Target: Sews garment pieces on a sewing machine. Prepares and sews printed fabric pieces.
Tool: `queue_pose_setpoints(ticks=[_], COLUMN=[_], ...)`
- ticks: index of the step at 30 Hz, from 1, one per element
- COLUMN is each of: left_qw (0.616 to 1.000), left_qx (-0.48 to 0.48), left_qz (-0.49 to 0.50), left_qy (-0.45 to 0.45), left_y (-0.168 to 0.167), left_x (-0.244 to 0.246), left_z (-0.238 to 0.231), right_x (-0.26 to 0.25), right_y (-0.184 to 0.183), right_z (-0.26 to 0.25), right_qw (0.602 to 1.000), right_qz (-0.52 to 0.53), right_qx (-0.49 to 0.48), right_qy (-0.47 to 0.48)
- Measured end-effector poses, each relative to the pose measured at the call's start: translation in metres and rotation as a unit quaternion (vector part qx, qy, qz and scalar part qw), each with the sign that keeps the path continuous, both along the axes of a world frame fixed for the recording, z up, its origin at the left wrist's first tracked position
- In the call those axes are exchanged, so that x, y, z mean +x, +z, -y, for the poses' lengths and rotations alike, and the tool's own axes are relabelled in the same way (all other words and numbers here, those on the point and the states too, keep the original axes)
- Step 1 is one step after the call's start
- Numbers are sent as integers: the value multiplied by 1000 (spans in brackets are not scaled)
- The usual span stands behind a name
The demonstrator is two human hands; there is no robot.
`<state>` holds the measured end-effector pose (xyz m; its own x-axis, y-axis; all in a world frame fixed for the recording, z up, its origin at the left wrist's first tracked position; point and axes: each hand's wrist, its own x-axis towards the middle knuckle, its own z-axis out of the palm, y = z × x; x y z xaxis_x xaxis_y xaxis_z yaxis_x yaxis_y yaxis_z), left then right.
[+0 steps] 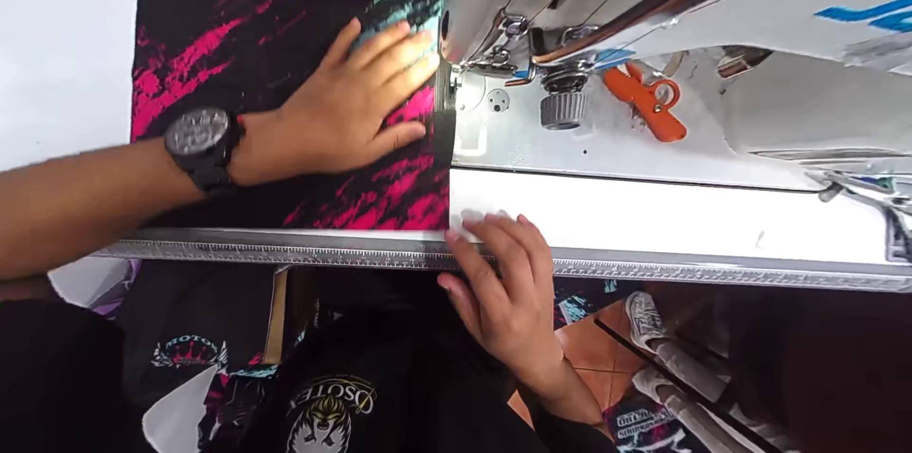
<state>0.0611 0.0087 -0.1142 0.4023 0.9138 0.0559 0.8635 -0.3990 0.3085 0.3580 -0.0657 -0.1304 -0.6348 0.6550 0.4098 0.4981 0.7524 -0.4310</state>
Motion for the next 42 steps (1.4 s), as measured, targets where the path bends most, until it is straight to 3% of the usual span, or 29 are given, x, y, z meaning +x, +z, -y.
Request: queue_pose_setpoints(ticks=[4, 8, 10, 14, 21, 42], left_qw=[999, 989, 985, 983, 981, 979], left_qx=[22, 137, 126, 106, 103, 104], left_qz=[12, 43, 49, 58, 67, 65], left_qy=[21, -42, -105, -139, -153, -165], left_y=[3, 14, 11, -12, -12, -10], left_x=[-13, 2, 10, 5, -10, -19], left_z=[-40, -13, 11, 20, -9, -22], right_x=[-13, -30, -38, -48, -59, -55], right_y=[8, 12, 13, 12, 8, 3], right_z=[-29, -50, -54, -61, -73, -67], right_qw=[996, 992, 991, 986, 982, 990], right_qz=[85, 120, 134, 163, 178, 108], right_qx=[-3, 8, 10, 13, -2, -1], right_qy=[-40, -36, -29, -25, -69, -90])
